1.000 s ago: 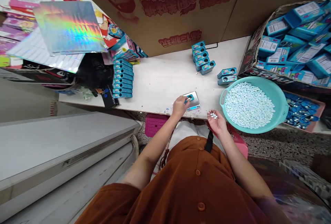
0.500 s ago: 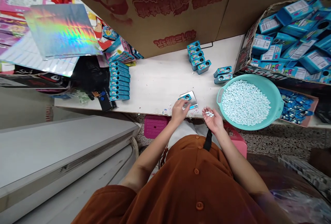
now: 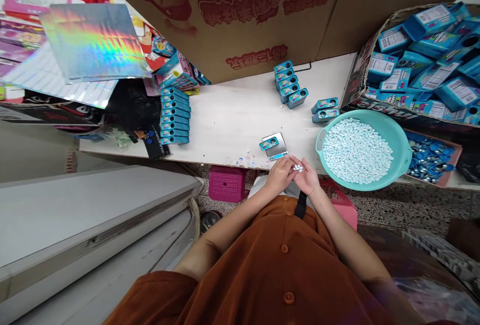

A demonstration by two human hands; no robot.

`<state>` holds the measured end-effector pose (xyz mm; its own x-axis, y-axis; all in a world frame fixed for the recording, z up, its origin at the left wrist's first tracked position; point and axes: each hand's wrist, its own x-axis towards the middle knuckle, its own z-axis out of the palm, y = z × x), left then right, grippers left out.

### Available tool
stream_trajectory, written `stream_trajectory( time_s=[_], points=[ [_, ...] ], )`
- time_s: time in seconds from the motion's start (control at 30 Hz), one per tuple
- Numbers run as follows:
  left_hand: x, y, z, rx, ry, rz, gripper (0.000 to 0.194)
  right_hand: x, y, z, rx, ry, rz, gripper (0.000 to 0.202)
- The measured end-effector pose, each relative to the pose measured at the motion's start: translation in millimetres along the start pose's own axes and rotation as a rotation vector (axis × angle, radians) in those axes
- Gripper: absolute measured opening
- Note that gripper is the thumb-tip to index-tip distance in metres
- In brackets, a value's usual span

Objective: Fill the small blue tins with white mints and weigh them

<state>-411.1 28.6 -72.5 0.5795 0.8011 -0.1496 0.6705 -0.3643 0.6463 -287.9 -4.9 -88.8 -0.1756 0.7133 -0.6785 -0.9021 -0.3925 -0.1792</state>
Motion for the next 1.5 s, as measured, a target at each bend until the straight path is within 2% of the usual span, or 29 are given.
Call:
stream_trajectory(
  time_s=[0.23, 0.43, 0.67, 0.83, 1.07, 1.3, 1.5],
  points=[
    [-3, 10, -3.7, 0.004, -0.087, -0.053, 0.024, -3, 6, -3, -0.004, 0.022, 0.001, 0.028],
    [-6, 12, -2.2, -0.019, -0.104, -0.053, 0.026, -4, 7, -5, -0.013, 0.01, 0.008, 0.027],
    [-8, 12, 1.9, 0.029, -0.122, -0.019, 0.026, -5, 9, -11, 0.015, 0.031, 0.013, 0.027],
    [-8, 14, 0.0, 0.096, -0.141, -0.061, 0.026, -5, 12, -15, 0.027, 0.01, 0.009, 0.027],
    [-9, 15, -1.1, 0.169, -0.164, -0.034, 0.025, -5, 12, -10, -0.009, -0.009, 0.001, 0.027],
    [-5, 14, 0.1, 0.264, -0.257, -0.053, 0.027, -5, 12, -8, -0.03, -0.015, 0.033, 0.027],
    [-5, 7, 1.2, 0.266, -0.199, 0.025, 0.023, -3, 6, -6, 0.039, 0.002, 0.058, 0.032]
  ],
)
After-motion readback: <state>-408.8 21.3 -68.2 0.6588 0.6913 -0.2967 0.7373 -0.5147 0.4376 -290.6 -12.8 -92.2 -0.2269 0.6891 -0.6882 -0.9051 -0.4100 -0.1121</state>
